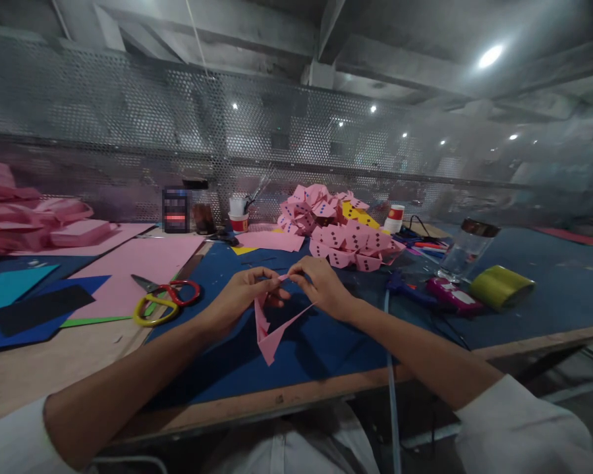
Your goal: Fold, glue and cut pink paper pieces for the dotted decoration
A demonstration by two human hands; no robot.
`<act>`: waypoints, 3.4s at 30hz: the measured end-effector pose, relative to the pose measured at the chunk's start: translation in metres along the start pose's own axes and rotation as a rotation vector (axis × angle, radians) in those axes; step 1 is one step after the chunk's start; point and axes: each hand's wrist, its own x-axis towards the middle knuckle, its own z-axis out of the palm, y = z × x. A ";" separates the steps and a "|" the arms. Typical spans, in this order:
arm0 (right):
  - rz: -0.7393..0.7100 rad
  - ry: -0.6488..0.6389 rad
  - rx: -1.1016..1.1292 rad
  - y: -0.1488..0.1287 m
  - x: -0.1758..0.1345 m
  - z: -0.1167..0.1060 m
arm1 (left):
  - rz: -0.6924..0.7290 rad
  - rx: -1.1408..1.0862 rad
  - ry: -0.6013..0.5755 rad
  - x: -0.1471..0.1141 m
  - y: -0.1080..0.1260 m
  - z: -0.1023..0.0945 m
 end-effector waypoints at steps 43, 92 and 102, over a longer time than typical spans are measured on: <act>0.446 -0.392 0.959 -0.013 0.006 -0.021 | 0.158 0.401 0.384 0.016 0.013 -0.032; 0.450 -0.121 0.758 -0.003 0.007 -0.008 | 0.733 1.100 0.275 -0.010 0.001 0.004; 0.434 -0.135 0.771 -0.004 0.007 -0.008 | 0.707 1.051 0.281 -0.010 0.001 0.005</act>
